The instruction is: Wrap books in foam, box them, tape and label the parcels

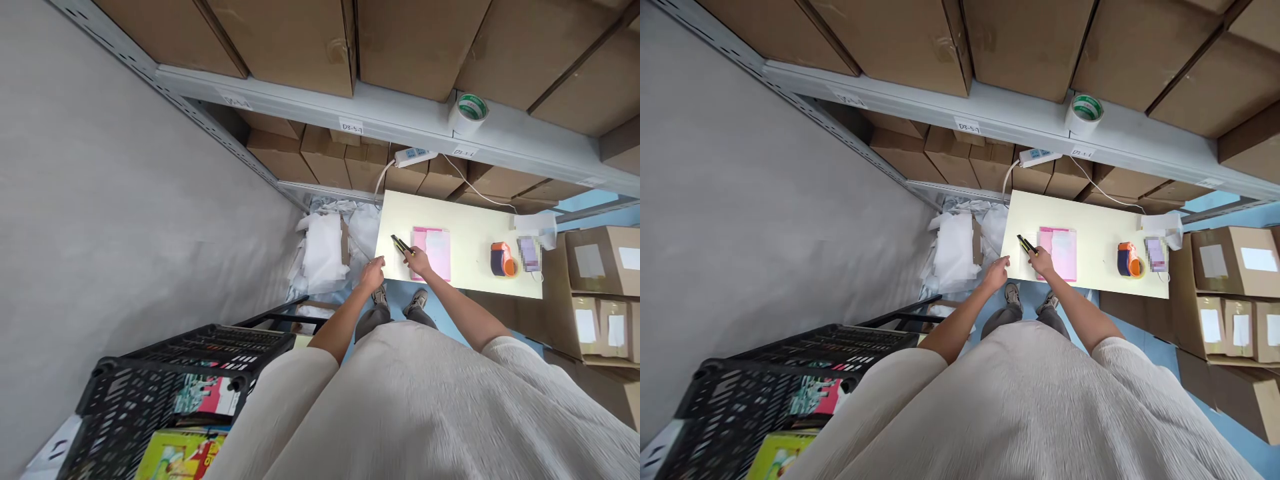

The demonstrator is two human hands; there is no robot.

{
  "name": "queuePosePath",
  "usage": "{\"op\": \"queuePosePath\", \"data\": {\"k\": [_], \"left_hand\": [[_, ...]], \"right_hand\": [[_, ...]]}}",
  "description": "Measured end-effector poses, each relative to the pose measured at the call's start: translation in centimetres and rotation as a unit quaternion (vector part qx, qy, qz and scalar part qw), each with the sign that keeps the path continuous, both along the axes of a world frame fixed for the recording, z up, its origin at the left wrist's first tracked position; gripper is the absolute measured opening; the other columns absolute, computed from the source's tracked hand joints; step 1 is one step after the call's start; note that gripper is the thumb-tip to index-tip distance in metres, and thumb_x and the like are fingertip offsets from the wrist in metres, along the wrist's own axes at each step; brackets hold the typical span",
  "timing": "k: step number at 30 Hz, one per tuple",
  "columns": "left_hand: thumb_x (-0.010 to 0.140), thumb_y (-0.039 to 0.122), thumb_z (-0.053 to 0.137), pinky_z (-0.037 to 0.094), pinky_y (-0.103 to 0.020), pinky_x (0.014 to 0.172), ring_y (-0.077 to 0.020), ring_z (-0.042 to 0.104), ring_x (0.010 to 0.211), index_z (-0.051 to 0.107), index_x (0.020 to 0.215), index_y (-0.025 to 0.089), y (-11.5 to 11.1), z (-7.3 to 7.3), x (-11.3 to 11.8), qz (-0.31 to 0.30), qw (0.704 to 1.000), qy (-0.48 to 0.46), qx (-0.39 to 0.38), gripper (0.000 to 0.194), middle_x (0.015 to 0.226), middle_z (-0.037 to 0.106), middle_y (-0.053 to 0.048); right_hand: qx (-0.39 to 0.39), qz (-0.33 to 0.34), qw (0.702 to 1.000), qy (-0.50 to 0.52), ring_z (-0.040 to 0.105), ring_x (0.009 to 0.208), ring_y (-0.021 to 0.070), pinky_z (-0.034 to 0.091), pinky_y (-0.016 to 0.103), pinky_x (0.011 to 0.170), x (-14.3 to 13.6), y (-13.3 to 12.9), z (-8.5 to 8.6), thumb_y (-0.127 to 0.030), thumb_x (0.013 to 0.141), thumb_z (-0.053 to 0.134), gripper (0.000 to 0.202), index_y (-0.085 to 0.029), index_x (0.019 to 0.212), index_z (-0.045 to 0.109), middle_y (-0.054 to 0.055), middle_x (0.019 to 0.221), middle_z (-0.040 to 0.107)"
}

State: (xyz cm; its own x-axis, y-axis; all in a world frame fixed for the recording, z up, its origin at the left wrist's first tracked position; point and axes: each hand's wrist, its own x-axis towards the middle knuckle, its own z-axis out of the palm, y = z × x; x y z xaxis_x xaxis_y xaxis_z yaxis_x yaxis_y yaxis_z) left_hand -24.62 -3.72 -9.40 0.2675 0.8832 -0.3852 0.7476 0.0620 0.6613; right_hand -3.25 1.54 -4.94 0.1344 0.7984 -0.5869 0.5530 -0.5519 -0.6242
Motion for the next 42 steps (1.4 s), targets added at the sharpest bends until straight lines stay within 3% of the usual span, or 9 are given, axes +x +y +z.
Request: {"op": "queuePosePath", "data": {"k": [5, 10, 15, 20, 25, 30, 35, 42], "left_hand": [[0.09, -0.003, 0.048, 0.053, -0.042, 0.117, -0.027, 0.069, 0.132, 0.069, 0.134, 0.023, 0.2, 0.1, -0.9, 0.042, 0.999, 0.026, 0.01, 0.055, 0.133, 0.077, -0.01], [0.091, -0.002, 0.05, 0.053, -0.039, 0.116, -0.0268, 0.07, 0.131, 0.069, 0.135, 0.025, 0.2, -0.1, -1.4, 0.033, 0.999, 0.04, 0.005, 0.055, 0.134, 0.078, -0.009], [0.095, 0.0, 0.048, 0.055, -0.038, 0.11, -0.0269, 0.072, 0.127, 0.068, 0.136, 0.025, 0.4, 0.1, -1.0, 0.064, 0.996, 0.059, -0.008, 0.052, 0.132, 0.079, -0.008], [0.094, 0.0, 0.047, 0.053, -0.044, 0.115, -0.0294, 0.069, 0.133, 0.068, 0.136, 0.021, 1.0, 1.2, 0.3, 0.064, 0.994, 0.084, 0.002, 0.051, 0.14, 0.076, -0.012], [0.091, -0.002, 0.048, 0.047, -0.043, 0.124, -0.0281, 0.057, 0.148, 0.064, 0.145, 0.018, 2.4, 3.5, 5.6, -0.026, 0.994, 0.029, 0.103, 0.06, 0.157, 0.064, -0.014], [0.091, 0.002, 0.05, 0.039, -0.051, 0.131, -0.0302, 0.047, 0.157, 0.062, 0.15, 0.02, 2.4, 5.7, 13.5, -0.168, 0.973, -0.002, 0.161, 0.063, 0.164, 0.058, -0.015], [0.096, 0.009, 0.051, 0.029, -0.059, 0.135, -0.0339, 0.042, 0.161, 0.061, 0.154, 0.019, 1.1, 6.5, 19.2, -0.317, 0.938, 0.027, 0.141, 0.059, 0.167, 0.055, -0.017], [0.096, 0.015, 0.055, 0.028, -0.064, 0.131, -0.0401, 0.04, 0.162, 0.052, 0.161, 0.019, 1.2, 5.5, 22.3, -0.309, 0.942, 0.12, 0.061, 0.065, 0.175, 0.045, -0.022]], "right_hand": [[-0.029, 0.037, 0.999, 0.025, 0.065, 0.053, 0.0166, 0.049, 0.028, 0.058, 1.0, -3.7, 1.0, -0.033, 0.102, 0.069, 0.014, -0.025, 0.094, 0.061, 0.0, 0.07, 0.078], [-0.065, 0.065, 0.995, 0.034, 0.063, 0.049, 0.0171, 0.048, 0.029, 0.056, 2.1, -7.9, 1.3, -0.032, 0.101, 0.07, 0.016, -0.026, 0.089, 0.061, 0.0, 0.066, 0.076], [-0.114, 0.058, 0.99, 0.053, 0.06, 0.047, 0.0172, 0.045, 0.029, 0.052, 3.3, -10.6, 1.8, -0.032, 0.091, 0.08, 0.023, -0.026, 0.08, 0.06, 0.001, 0.064, 0.075], [-0.055, 0.008, 0.994, 0.099, 0.055, 0.046, 0.0154, 0.044, 0.028, 0.05, 5.7, -11.1, 4.0, -0.06, 0.091, 0.077, 0.039, -0.025, 0.081, 0.065, -0.001, 0.059, 0.07], [0.07, -0.077, 0.986, 0.127, 0.052, 0.049, 0.015, 0.046, 0.03, 0.05, 9.6, -10.3, 7.2, -0.083, 0.083, 0.075, 0.059, -0.025, 0.079, 0.066, 0.001, 0.062, 0.07], [0.128, -0.179, 0.969, 0.111, 0.049, 0.048, 0.0143, 0.043, 0.03, 0.049, 14.2, -10.1, 9.0, -0.081, 0.083, 0.075, 0.058, -0.024, 0.074, 0.064, 0.003, 0.062, 0.069], [0.148, -0.231, 0.953, 0.132, 0.048, 0.048, 0.0134, 0.045, 0.03, 0.05, 18.5, -10.5, 9.3, -0.075, 0.084, 0.073, 0.054, -0.025, 0.071, 0.061, 0.003, 0.064, 0.07], [0.145, -0.268, 0.942, 0.142, 0.047, 0.046, 0.0125, 0.041, 0.029, 0.047, 24.0, -9.4, 9.4, -0.058, 0.082, 0.075, 0.037, -0.024, 0.072, 0.064, 0.002, 0.061, 0.068]]}}
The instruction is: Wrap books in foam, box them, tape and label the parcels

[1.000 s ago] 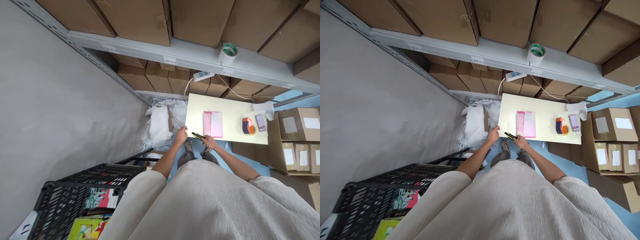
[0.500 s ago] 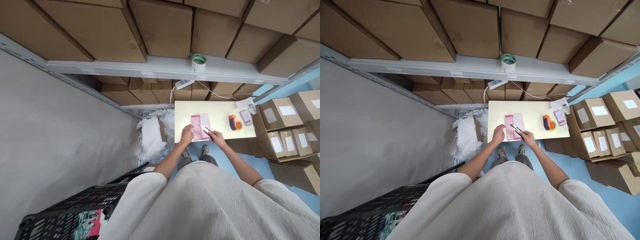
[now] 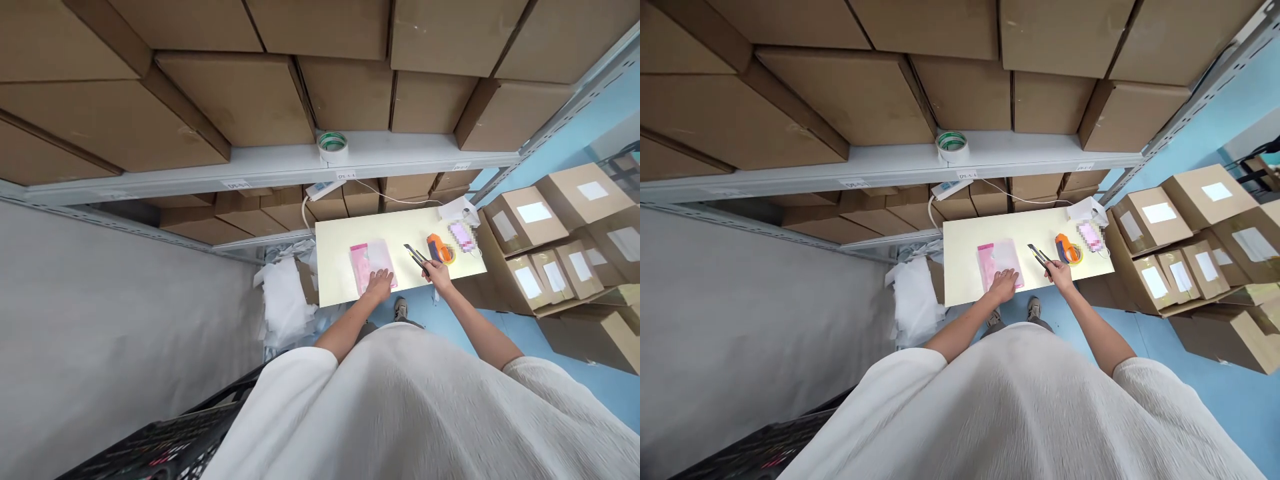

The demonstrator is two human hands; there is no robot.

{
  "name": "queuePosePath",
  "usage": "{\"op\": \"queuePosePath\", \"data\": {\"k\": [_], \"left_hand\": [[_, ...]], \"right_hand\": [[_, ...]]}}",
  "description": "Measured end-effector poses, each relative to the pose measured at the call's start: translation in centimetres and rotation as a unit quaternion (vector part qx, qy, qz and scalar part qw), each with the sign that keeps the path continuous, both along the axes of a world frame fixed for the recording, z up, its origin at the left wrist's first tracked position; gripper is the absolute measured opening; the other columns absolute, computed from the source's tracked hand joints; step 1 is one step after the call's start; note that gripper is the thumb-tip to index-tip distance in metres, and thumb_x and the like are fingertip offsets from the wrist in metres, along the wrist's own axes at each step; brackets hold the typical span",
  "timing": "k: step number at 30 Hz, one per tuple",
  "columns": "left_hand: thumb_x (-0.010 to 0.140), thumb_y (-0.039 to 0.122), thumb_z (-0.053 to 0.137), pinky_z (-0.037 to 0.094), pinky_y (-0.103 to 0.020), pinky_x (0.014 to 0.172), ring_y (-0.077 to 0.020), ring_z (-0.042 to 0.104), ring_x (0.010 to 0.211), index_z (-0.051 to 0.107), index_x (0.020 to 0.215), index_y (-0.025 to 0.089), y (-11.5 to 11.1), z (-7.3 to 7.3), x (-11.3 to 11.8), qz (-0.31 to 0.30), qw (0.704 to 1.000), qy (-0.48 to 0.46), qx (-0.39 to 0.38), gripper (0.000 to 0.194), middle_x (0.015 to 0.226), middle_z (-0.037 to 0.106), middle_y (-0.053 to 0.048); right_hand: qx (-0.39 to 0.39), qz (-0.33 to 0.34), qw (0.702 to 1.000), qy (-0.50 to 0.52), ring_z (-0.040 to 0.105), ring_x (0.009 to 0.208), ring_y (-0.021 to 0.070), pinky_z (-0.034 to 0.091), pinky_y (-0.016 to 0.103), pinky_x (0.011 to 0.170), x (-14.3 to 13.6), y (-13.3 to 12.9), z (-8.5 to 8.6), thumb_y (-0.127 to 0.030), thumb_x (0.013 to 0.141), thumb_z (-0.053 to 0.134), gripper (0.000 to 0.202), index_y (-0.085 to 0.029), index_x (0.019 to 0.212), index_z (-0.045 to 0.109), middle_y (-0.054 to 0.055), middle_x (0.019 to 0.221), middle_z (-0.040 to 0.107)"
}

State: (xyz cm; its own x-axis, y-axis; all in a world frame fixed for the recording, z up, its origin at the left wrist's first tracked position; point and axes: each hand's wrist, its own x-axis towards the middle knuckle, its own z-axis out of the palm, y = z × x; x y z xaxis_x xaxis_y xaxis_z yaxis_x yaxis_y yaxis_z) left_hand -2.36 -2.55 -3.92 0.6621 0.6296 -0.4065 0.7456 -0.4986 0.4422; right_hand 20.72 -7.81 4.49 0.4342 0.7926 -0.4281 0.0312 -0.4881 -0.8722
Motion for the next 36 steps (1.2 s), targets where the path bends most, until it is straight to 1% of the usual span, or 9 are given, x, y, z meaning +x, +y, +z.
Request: {"op": "queuePosePath", "data": {"k": [4, 8, 13, 16, 18, 21, 26, 31, 36], "left_hand": [[0.095, 0.015, 0.056, 0.035, -0.062, 0.128, -0.0396, 0.045, 0.157, 0.055, 0.156, 0.02, 0.3, -0.3, 0.8, 0.021, 0.999, 0.026, -0.003, 0.061, 0.172, 0.047, -0.022], [0.098, 0.018, 0.055, 0.041, -0.058, 0.123, -0.0384, 0.052, 0.15, 0.059, 0.15, 0.02, 0.4, -0.4, 1.5, 0.039, 0.998, 0.053, -0.011, 0.052, 0.164, 0.054, -0.022], [0.1, 0.015, 0.051, 0.044, -0.053, 0.122, -0.0364, 0.055, 0.149, 0.057, 0.149, 0.018, 0.5, -0.7, 1.9, 0.059, 0.994, 0.09, -0.032, 0.05, 0.165, 0.053, -0.022], [0.101, 0.014, 0.049, 0.044, -0.05, 0.123, -0.0347, 0.052, 0.154, 0.054, 0.152, 0.019, 0.5, -1.0, 2.3, 0.079, 0.99, 0.107, -0.051, 0.051, 0.173, 0.045, -0.021], [0.102, 0.015, 0.049, 0.045, -0.049, 0.123, -0.0343, 0.051, 0.155, 0.054, 0.153, 0.02, 0.6, -1.1, 2.6, 0.096, 0.987, 0.111, -0.062, 0.052, 0.175, 0.044, -0.02], [0.101, 0.017, 0.051, 0.046, -0.048, 0.122, -0.0342, 0.051, 0.157, 0.054, 0.153, 0.021, 0.7, -1.3, 2.9, 0.117, 0.984, 0.11, -0.075, 0.052, 0.176, 0.043, -0.018], [0.101, 0.017, 0.052, 0.043, -0.048, 0.127, -0.0323, 0.045, 0.163, 0.051, 0.159, 0.021, 0.7, -1.6, 3.0, 0.143, 0.981, 0.097, -0.09, 0.058, 0.18, 0.039, -0.017], [0.101, 0.017, 0.052, 0.041, -0.048, 0.13, -0.0297, 0.04, 0.167, 0.048, 0.162, 0.021, 0.5, -1.7, 2.9, 0.157, 0.979, 0.091, -0.092, 0.061, 0.181, 0.038, -0.016], [0.1, 0.014, 0.053, 0.043, -0.047, 0.129, -0.0293, 0.043, 0.165, 0.052, 0.159, 0.021, 0.5, -1.8, 2.8, 0.172, 0.978, 0.078, -0.087, 0.059, 0.179, 0.042, -0.016]], "right_hand": [[-0.006, -0.001, 1.0, -0.017, 0.048, 0.048, 0.0134, 0.042, 0.029, 0.049, 2.7, 1.6, 0.3, -0.044, 0.079, 0.068, 0.025, -0.023, 0.066, 0.063, 0.004, 0.063, 0.069], [0.022, 0.037, 0.999, -0.004, 0.051, 0.052, 0.015, 0.044, 0.03, 0.051, 5.1, 3.6, 0.9, -0.045, 0.079, 0.063, 0.026, -0.024, 0.065, 0.06, 0.006, 0.065, 0.069], [0.086, 0.091, 0.992, 0.012, 0.056, 0.06, 0.0166, 0.05, 0.03, 0.058, 8.0, 7.4, 3.2, -0.058, 0.088, 0.061, 0.034, -0.025, 0.094, 0.066, 0.001, 0.076, 0.071], [0.14, 0.106, 0.983, -0.06, 0.062, 0.07, 0.0198, 0.054, 0.033, 0.068, 10.2, 11.4, 5.6, -0.066, 0.102, 0.046, 0.046, -0.025, 0.11, 0.066, 0.004, 0.086, 0.072], [0.183, 0.133, 0.962, -0.155, 0.065, 0.081, 0.0233, 0.055, 0.037, 0.077, 11.8, 14.9, 7.2, -0.068, 0.108, 0.038, 0.055, -0.024, 0.124, 0.066, 0.006, 0.095, 0.074], [0.261, 0.174, 0.896, -0.314, 0.065, 0.109, 0.0298, 0.053, 0.045, 0.099, 13.9, 20.8, 9.3, -0.065, 0.112, 0.036, 0.057, -0.024, 0.137, 0.064, 0.012, 0.119, 0.074], [0.243, 0.212, 0.814, -0.483, 0.055, 0.122, 0.0373, 0.046, 0.056, 0.107, 15.5, 28.9, 11.3, -0.051, 0.111, 0.04, 0.05, -0.022, 0.146, 0.06, 0.018, 0.134, 0.067], [0.17, 0.22, 0.791, -0.545, 0.048, 0.125, 0.0407, 0.042, 0.062, 0.108, 15.2, 33.0, 11.7, -0.04, 0.109, 0.041, 0.042, -0.021, 0.141, 0.06, 0.021, 0.139, 0.061], [0.181, 0.201, 0.795, -0.544, 0.047, 0.126, 0.0415, 0.039, 0.066, 0.11, 14.8, 34.4, 11.3, -0.033, 0.105, 0.045, 0.039, -0.02, 0.136, 0.064, 0.021, 0.137, 0.061]]}}
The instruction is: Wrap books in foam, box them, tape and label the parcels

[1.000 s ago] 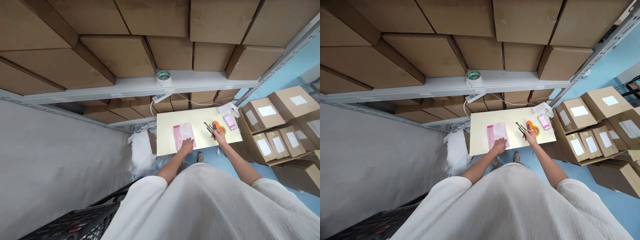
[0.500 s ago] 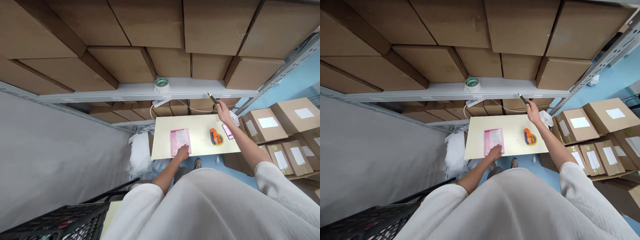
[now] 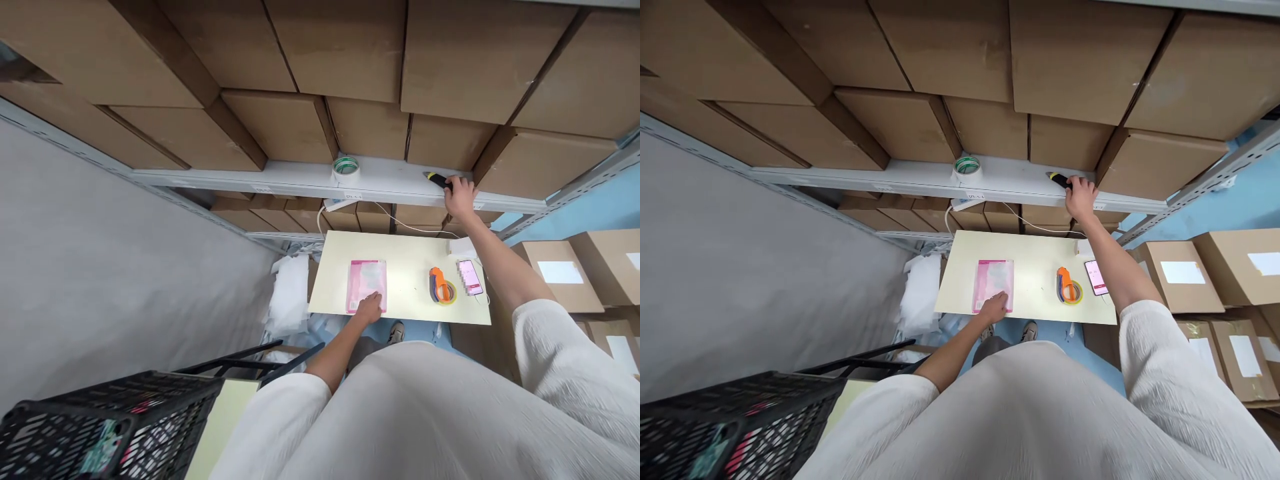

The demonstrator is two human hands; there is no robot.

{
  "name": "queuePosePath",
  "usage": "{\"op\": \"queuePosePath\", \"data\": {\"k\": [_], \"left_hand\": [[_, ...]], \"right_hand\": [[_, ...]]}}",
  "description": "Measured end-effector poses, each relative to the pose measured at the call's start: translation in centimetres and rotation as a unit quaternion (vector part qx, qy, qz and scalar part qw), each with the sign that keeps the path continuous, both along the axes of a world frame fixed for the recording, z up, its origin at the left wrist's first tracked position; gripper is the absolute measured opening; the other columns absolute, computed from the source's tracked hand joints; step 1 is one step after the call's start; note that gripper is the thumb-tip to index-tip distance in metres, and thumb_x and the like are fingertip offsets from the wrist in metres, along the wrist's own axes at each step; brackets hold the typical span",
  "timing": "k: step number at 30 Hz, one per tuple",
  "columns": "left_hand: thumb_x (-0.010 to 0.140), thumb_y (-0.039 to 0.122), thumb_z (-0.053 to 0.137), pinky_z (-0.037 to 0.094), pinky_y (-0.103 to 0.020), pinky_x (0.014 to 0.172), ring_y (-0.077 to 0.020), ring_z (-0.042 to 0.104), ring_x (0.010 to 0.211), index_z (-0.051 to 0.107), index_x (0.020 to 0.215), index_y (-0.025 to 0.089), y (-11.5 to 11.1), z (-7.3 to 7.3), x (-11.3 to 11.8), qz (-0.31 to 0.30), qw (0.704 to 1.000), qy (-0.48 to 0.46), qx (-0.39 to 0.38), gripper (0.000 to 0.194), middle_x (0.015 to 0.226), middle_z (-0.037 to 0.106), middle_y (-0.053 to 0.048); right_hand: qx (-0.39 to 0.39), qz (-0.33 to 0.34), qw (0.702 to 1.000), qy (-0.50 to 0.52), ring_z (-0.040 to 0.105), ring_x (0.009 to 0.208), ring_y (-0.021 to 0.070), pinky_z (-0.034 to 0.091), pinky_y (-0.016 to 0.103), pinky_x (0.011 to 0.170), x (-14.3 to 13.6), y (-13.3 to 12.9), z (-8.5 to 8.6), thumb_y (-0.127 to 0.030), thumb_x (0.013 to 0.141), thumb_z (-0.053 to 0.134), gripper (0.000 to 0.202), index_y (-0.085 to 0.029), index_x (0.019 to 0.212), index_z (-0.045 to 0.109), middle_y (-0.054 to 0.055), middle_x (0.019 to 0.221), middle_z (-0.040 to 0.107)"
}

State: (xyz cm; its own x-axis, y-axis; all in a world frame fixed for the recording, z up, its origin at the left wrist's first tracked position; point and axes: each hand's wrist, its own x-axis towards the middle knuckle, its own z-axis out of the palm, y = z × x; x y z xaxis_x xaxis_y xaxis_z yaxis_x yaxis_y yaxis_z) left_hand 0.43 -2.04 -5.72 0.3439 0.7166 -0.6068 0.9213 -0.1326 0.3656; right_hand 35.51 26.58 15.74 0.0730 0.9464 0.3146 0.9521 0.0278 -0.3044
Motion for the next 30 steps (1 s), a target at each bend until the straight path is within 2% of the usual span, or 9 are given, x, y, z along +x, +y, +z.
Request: {"op": "queuePosePath", "data": {"k": [5, 8, 10, 13, 16, 18, 19, 23, 30], "left_hand": [[0.1, 0.012, 0.054, 0.045, -0.046, 0.128, -0.0296, 0.048, 0.162, 0.057, 0.154, 0.022, 0.0, 0.0, 0.0, 0.009, 1.0, -0.019, 0.013, 0.056, 0.174, 0.049, -0.015], [0.1, 0.01, 0.051, 0.046, -0.043, 0.126, -0.0292, 0.05, 0.159, 0.059, 0.151, 0.021, -0.3, 0.1, -0.1, 0.01, 0.999, -0.021, 0.025, 0.053, 0.172, 0.052, -0.015], [0.101, 0.01, 0.05, 0.048, -0.042, 0.122, -0.0294, 0.055, 0.153, 0.06, 0.149, 0.02, -0.5, 0.3, -0.2, 0.012, 0.999, -0.017, 0.031, 0.05, 0.168, 0.055, -0.016], [0.1, 0.01, 0.049, 0.052, -0.043, 0.115, -0.0309, 0.063, 0.141, 0.063, 0.143, 0.02, -0.6, 0.6, -0.3, 0.023, 0.999, -0.011, 0.035, 0.046, 0.157, 0.062, -0.016], [0.101, 0.012, 0.048, 0.052, -0.044, 0.112, -0.0313, 0.064, 0.136, 0.063, 0.143, 0.02, -0.5, 0.8, -0.4, 0.044, 0.998, -0.007, 0.036, 0.046, 0.152, 0.065, -0.015], [0.102, 0.014, 0.048, 0.052, -0.043, 0.111, -0.0309, 0.064, 0.136, 0.062, 0.144, 0.021, -0.4, 0.8, -0.4, 0.064, 0.997, -0.002, 0.034, 0.045, 0.153, 0.064, -0.014], [0.102, 0.015, 0.048, 0.052, -0.043, 0.111, -0.031, 0.064, 0.135, 0.062, 0.144, 0.02, -0.4, 0.7, -0.4, 0.074, 0.997, 0.0, 0.032, 0.045, 0.153, 0.063, -0.015], [0.102, 0.016, 0.048, 0.053, -0.047, 0.11, -0.0335, 0.064, 0.134, 0.064, 0.142, 0.019, -0.4, 0.3, -0.5, 0.107, 0.994, 0.001, 0.029, 0.043, 0.151, 0.064, -0.017], [0.103, 0.027, 0.056, 0.048, -0.049, 0.119, -0.0368, 0.061, 0.143, 0.054, 0.158, 0.019, -0.4, -0.7, -1.7, 0.145, 0.987, -0.073, 0.002, 0.056, 0.162, 0.06, -0.018]], "right_hand": [[0.077, 0.043, 0.996, 0.012, 0.044, 0.138, 0.0419, 0.035, 0.069, 0.115, -1.0, -2.1, 0.0, -0.031, 0.106, 0.042, 0.041, -0.022, 0.139, 0.063, 0.022, 0.149, 0.056], [0.077, 0.097, 0.992, 0.035, 0.045, 0.144, 0.0414, 0.035, 0.068, 0.117, -3.2, -6.0, -2.1, -0.03, 0.106, 0.045, 0.039, -0.024, 0.14, 0.064, 0.02, 0.155, 0.055], [0.03, 0.139, 0.987, 0.076, 0.05, 0.141, 0.0396, 0.04, 0.064, 0.117, -5.4, -9.7, -5.2, -0.029, 0.105, 0.047, 0.037, -0.024, 0.137, 0.065, 0.018, 0.15, 0.061], [-0.122, 0.17, 0.962, 0.173, 0.063, 0.127, 0.0331, 0.05, 0.053, 0.114, -9.3, -15.9, -11.5, -0.027, 0.102, 0.051, 0.035, -0.021, 0.132, 0.068, 0.017, 0.138, 0.07], [-0.332, 0.076, 0.898, 0.28, 0.071, 0.111, 0.028, 0.056, 0.044, 0.106, -13.0, -21.3, -17.2, -0.023, 0.094, 0.059, 0.036, -0.019, 0.126, 0.072, 0.015, 0.128, 0.074], [-0.417, -0.019, 0.848, 0.328, 0.071, 0.115, 0.0265, 0.054, 0.039, 0.108, -15.0, -23.9, -19.8, -0.021, 0.087, 0.064, 0.033, -0.02, 0.118, 0.075, 0.012, 0.123, 0.076], [-0.434, -0.036, 0.836, 0.334, 0.071, 0.113, 0.0265, 0.055, 0.039, 0.105, -15.8, -24.8, -20.7, -0.021, 0.085, 0.065, 0.031, -0.021, 0.114, 0.075, 0.011, 0.119, 0.076], [-0.46, -0.074, 0.811, 0.354, 0.069, 0.099, 0.0243, 0.056, 0.035, 0.091, -17.7, -26.6, -22.2, -0.029, 0.082, 0.067, 0.02, -0.022, 0.099, 0.073, 0.006, 0.1, 0.076], [-0.472, -0.125, 0.776, 0.4, 0.06, 0.076, 0.0187, 0.049, 0.029, 0.07, -19.5, -26.2, -22.3, -0.045, 0.083, 0.072, 0.025, -0.021, 0.082, 0.063, 0.004, 0.076, 0.066]]}}
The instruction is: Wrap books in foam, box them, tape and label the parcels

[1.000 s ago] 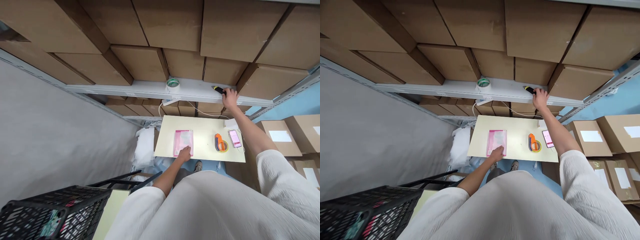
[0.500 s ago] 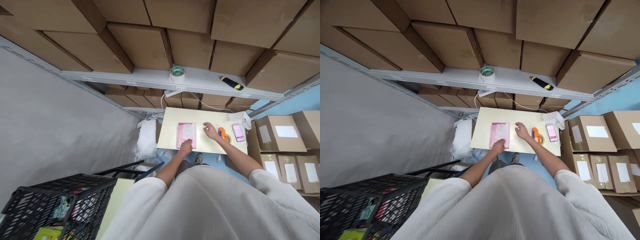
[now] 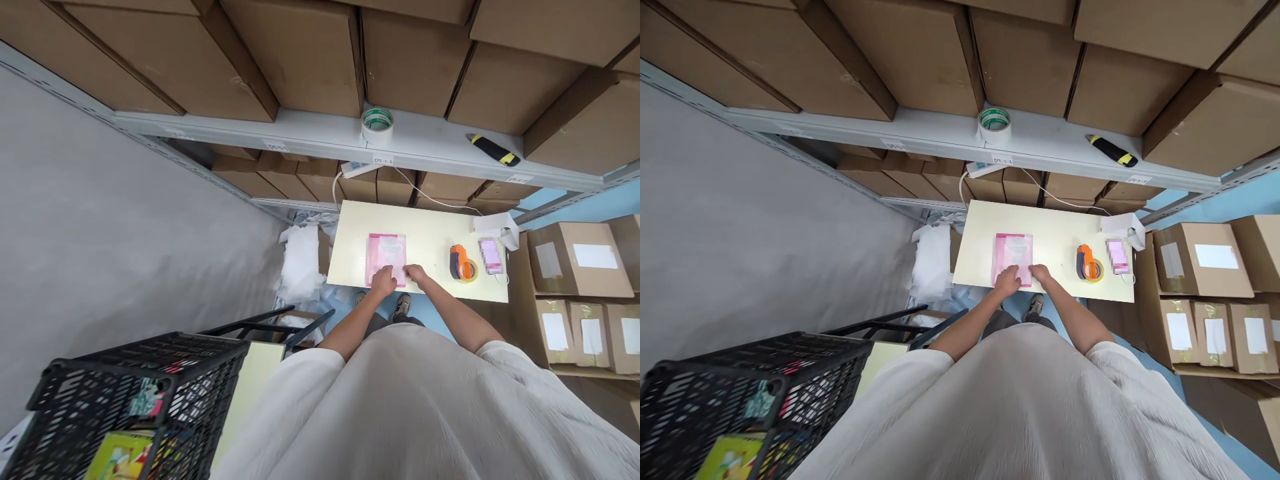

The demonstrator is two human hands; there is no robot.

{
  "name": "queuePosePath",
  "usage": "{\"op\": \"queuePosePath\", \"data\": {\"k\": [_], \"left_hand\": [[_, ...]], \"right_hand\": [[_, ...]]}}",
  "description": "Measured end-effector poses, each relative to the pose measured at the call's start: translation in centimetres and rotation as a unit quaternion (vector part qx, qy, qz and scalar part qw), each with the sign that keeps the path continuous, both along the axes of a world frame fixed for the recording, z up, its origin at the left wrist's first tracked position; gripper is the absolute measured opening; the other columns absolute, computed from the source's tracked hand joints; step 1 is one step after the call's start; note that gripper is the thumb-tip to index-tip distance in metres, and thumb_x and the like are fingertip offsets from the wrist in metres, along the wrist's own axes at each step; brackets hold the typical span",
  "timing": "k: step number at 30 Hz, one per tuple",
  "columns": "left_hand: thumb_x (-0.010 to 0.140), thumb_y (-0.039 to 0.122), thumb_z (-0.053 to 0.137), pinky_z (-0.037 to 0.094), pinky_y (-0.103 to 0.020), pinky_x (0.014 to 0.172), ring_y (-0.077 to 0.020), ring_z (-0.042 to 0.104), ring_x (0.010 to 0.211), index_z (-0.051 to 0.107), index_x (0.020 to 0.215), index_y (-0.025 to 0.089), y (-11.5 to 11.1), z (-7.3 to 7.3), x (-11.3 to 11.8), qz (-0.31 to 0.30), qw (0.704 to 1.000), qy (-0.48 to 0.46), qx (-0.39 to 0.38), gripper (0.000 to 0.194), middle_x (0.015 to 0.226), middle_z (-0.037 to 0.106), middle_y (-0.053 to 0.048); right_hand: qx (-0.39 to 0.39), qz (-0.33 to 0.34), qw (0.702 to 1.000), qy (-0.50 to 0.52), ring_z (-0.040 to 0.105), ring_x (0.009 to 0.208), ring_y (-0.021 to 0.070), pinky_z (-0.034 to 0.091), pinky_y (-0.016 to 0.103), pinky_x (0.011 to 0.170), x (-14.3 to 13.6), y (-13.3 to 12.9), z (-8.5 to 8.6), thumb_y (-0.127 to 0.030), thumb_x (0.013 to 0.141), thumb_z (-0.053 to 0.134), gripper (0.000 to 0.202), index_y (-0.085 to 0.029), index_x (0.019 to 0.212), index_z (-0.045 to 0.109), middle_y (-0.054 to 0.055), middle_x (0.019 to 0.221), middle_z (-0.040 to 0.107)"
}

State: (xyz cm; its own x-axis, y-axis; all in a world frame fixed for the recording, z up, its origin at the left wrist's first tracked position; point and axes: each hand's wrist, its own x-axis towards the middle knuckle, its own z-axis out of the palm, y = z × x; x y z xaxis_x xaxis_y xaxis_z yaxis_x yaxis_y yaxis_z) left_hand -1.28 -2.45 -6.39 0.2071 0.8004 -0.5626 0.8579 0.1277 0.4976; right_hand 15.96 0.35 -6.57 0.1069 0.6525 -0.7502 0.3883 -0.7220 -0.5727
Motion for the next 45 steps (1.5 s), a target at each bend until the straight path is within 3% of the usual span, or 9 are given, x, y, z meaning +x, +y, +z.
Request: {"op": "queuePosePath", "data": {"k": [3, 9, 13, 16, 21, 26, 34, 39, 45], "left_hand": [[0.106, 0.038, 0.057, 0.048, -0.046, 0.117, -0.0345, 0.063, 0.142, 0.054, 0.156, 0.02, 0.2, 0.0, -0.5, 0.021, 0.999, -0.035, -0.011, 0.053, 0.16, 0.062, -0.017], [0.102, 0.059, 0.068, 0.055, -0.037, 0.096, -0.0289, 0.074, 0.119, 0.06, 0.12, 0.025, 0.4, 1.5, -2.3, 0.098, 0.989, -0.113, -0.013, 0.04, 0.138, 0.071, -0.012], [0.099, 0.05, 0.074, 0.056, -0.03, 0.08, -0.0206, 0.074, 0.093, 0.054, 0.103, 0.025, 0.6, 3.3, -4.5, 0.174, 0.969, -0.175, -0.021, 0.032, 0.104, 0.074, -0.003], [0.1, 0.04, 0.069, 0.055, -0.028, 0.073, -0.0173, 0.069, 0.079, 0.053, 0.098, 0.026, 0.6, 4.3, -6.7, 0.213, 0.951, -0.22, -0.034, 0.022, 0.085, 0.07, 0.002], [0.095, 0.027, 0.066, 0.053, -0.028, 0.087, -0.0189, 0.066, 0.092, 0.056, 0.084, 0.024, 0.8, 4.7, -11.8, 0.201, 0.962, -0.171, 0.067, 0.015, 0.089, 0.066, -0.001], [0.098, 0.023, 0.055, 0.048, -0.027, 0.08, -0.0179, 0.061, 0.084, 0.059, 0.083, 0.023, 1.4, 3.4, -17.3, 0.192, 0.974, -0.116, 0.044, 0.016, 0.079, 0.061, 0.001], [0.094, 0.02, 0.057, 0.052, -0.03, 0.084, -0.0214, 0.07, 0.091, 0.075, 0.093, 0.019, 2.6, -0.4, -23.5, 0.205, 0.974, -0.096, -0.008, 0.018, 0.092, 0.078, -0.005], [0.095, 0.02, 0.059, 0.054, -0.03, 0.085, -0.0231, 0.073, 0.094, 0.077, 0.096, 0.017, 3.2, -2.6, -24.3, 0.202, 0.975, -0.085, -0.038, 0.018, 0.098, 0.082, -0.008], [0.093, 0.021, 0.066, 0.055, -0.03, 0.087, -0.0249, 0.077, 0.099, 0.077, 0.098, 0.018, 3.7, -4.5, -22.2, 0.196, 0.976, -0.077, -0.064, 0.012, 0.103, 0.083, -0.01]], "right_hand": [[-0.008, -0.021, 1.0, 0.008, 0.059, 0.074, 0.0179, 0.047, 0.028, 0.067, -0.8, 0.1, 0.5, -0.051, 0.086, 0.07, 0.031, -0.022, 0.081, 0.06, 0.003, 0.076, 0.065], [0.031, -0.045, 0.997, 0.061, 0.063, 0.076, 0.0179, 0.053, 0.028, 0.069, -4.0, 0.0, 2.7, -0.068, 0.098, 0.057, 0.047, -0.024, 0.084, 0.06, 0.005, 0.089, 0.07], [0.065, -0.026, 0.994, 0.084, 0.066, 0.078, 0.0194, 0.054, 0.029, 0.071, -6.7, 0.2, 4.6, -0.08, 0.099, 0.052, 0.061, -0.023, 0.082, 0.061, 0.006, 0.088, 0.071], [0.075, -0.013, 0.992, 0.099, 0.071, 0.082, 0.0207, 0.053, 0.029, 0.072, -8.3, 0.4, 5.7, -0.08, 0.1, 0.053, 0.063, -0.022, 0.081, 0.064, 0.008, 0.091, 0.075], [0.072, -0.01, 0.985, 0.159, 0.073, 0.087, 0.0192, 0.055, 0.027, 0.077, -10.7, 0.5, 5.4, -0.064, 0.101, 0.061, 0.043, -0.022, 0.094, 0.069, 0.009, 0.107, 0.08], [0.062, 0.023, 0.997, 0.042, 0.073, 0.095, 0.0212, 0.055, 0.027, 0.074, -12.7, -0.2, 2.6, -0.042, 0.095, 0.067, 0.02, -0.023, 0.1, 0.069, 0.01, 0.114, 0.079], [0.04, 0.032, 0.997, -0.05, 0.073, 0.111, 0.0265, 0.056, 0.033, 0.091, -15.3, -0.9, -1.0, -0.026, 0.081, 0.071, 0.026, -0.022, 0.106, 0.075, 0.01, 0.115, 0.079], [0.038, 0.018, 0.993, -0.109, 0.073, 0.11, 0.0277, 0.055, 0.032, 0.09, -16.4, -0.8, -1.9, -0.023, 0.077, 0.07, 0.024, -0.023, 0.101, 0.074, 0.009, 0.111, 0.08], [0.018, -0.006, 0.988, -0.151, 0.07, 0.087, 0.0237, 0.049, 0.029, 0.074, -15.1, -1.1, -1.9, -0.024, 0.077, 0.069, 0.005, -0.024, 0.077, 0.064, 0.005, 0.085, 0.074]]}}
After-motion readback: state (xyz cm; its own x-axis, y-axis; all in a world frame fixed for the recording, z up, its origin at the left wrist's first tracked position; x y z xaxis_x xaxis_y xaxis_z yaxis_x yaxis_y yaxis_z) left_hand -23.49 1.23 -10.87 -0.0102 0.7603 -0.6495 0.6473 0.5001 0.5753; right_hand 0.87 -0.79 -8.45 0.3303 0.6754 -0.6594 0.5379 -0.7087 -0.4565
